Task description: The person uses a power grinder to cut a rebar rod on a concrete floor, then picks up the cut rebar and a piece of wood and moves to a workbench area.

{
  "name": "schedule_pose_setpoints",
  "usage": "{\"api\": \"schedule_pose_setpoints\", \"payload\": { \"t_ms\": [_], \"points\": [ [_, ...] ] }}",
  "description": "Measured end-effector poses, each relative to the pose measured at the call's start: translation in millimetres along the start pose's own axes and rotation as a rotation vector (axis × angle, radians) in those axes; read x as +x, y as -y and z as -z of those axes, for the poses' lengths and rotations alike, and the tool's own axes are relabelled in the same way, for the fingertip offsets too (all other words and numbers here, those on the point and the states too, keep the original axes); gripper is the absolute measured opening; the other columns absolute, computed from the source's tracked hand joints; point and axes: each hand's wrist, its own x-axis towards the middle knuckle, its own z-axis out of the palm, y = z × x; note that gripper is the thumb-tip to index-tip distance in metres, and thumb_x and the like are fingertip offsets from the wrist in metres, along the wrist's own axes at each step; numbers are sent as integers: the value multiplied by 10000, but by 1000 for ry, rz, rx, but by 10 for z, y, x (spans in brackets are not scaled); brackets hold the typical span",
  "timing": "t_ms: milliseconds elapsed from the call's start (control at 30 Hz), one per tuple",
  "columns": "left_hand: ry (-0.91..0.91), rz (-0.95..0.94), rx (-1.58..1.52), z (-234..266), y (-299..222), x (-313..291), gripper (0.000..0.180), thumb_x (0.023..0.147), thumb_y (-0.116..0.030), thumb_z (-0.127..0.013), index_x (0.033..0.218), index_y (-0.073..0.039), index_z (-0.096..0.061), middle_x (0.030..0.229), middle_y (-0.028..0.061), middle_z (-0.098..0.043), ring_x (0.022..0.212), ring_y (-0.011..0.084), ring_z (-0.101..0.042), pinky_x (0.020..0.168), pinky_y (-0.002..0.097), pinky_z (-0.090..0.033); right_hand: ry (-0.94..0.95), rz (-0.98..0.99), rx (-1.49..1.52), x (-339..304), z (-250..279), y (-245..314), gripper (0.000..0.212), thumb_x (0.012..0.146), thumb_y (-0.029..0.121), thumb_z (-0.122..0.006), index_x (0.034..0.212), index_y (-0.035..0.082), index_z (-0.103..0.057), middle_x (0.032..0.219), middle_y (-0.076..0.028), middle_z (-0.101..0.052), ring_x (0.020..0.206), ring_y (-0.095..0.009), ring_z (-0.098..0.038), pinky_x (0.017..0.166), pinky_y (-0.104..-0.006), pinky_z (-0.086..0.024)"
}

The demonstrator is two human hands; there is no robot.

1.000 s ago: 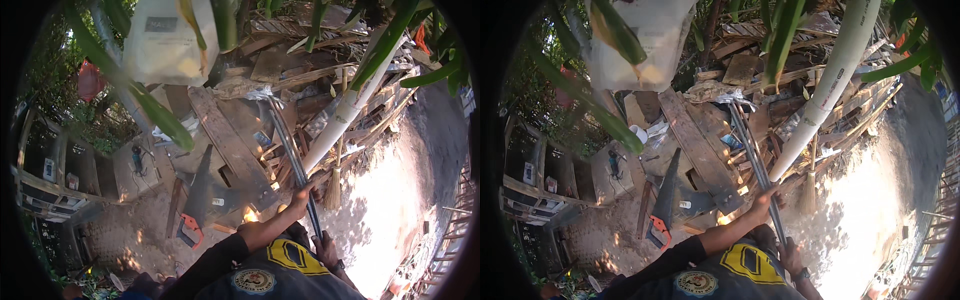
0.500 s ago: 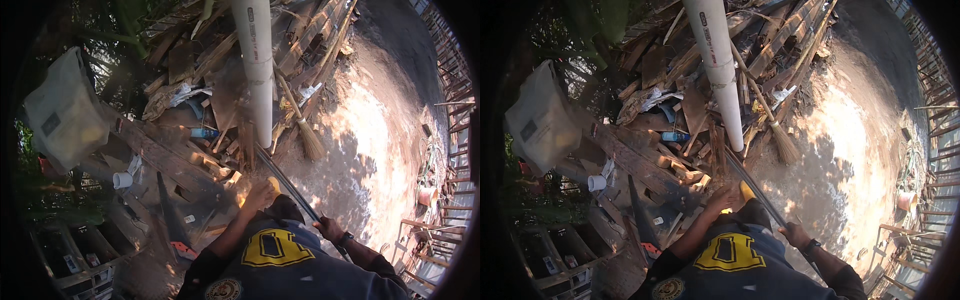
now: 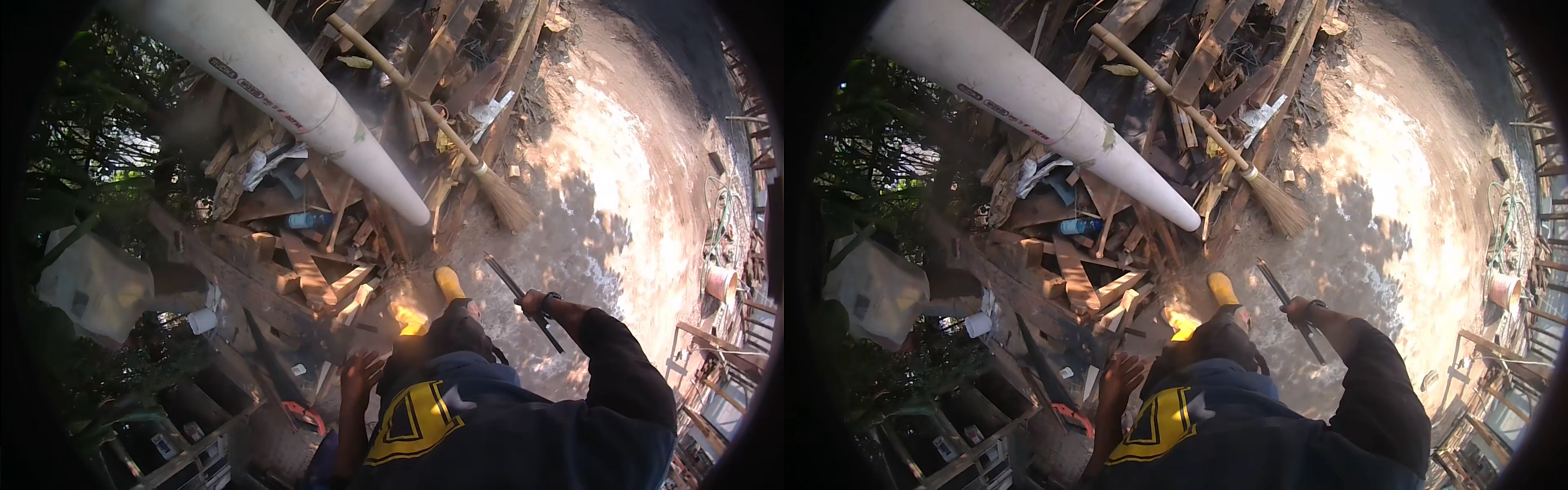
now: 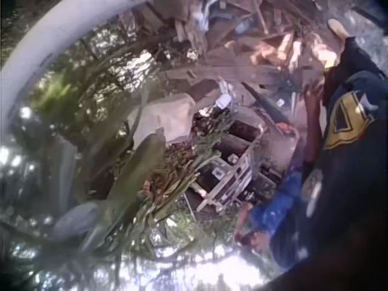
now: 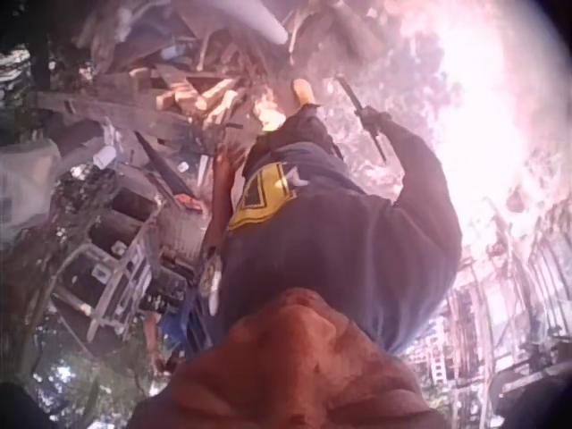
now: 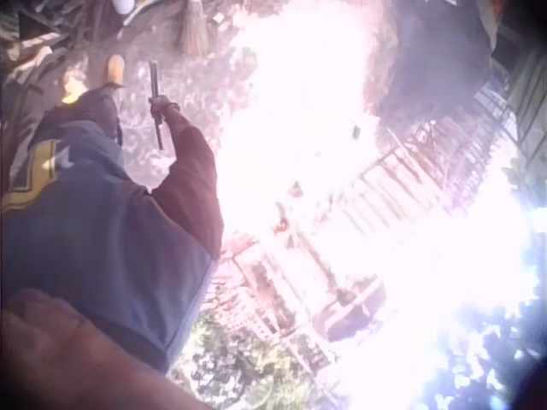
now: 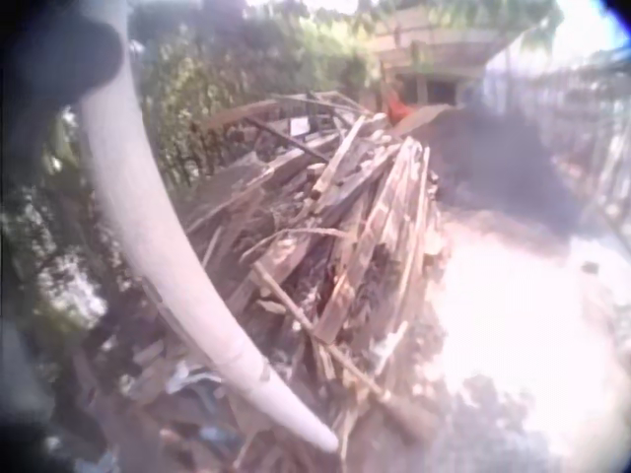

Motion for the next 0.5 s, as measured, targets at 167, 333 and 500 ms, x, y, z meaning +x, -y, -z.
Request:
{"api": "schedule_pose_setpoints", "payload": {
  "t_ms": [167, 333, 500],
  "points": [
    [-174, 9, 64, -169, -45, -284, 480, 1028, -313, -415, 1408, -23, -383, 1311, 157, -554, 1129, 309, -612, 925, 416, -524, -3, 313, -208, 369, 441, 453, 233, 927, 249, -583, 832, 41, -629, 720, -113, -620, 660, -240, -662, 545, -411, -535],
    [-339, 66, -120, 8, 236, -500, 503, 1011, -345, -442, 1387, -12, -410, 1316, 184, -552, 1085, 312, -628, 921, 427, -528, -307, 674, -492, 900, 514, 1138, 249, 844, 275, -636, 746, 46, -640, 756, -172, -659, 735, -301, -678, 617, -423, -546],
    [-381, 108, 67, 22, 431, -569, 508, 1002, -357, -501, 1366, -9, -438, 1260, 207, -594, 1024, 290, -661, 840, 387, -553, -474, 526, -161, 1002, 510, 2246, 152, 893, 165, -555, 834, 47, -630, 786, -158, -650, 746, -293, -672, 642, -415, -562]
  ]
}}
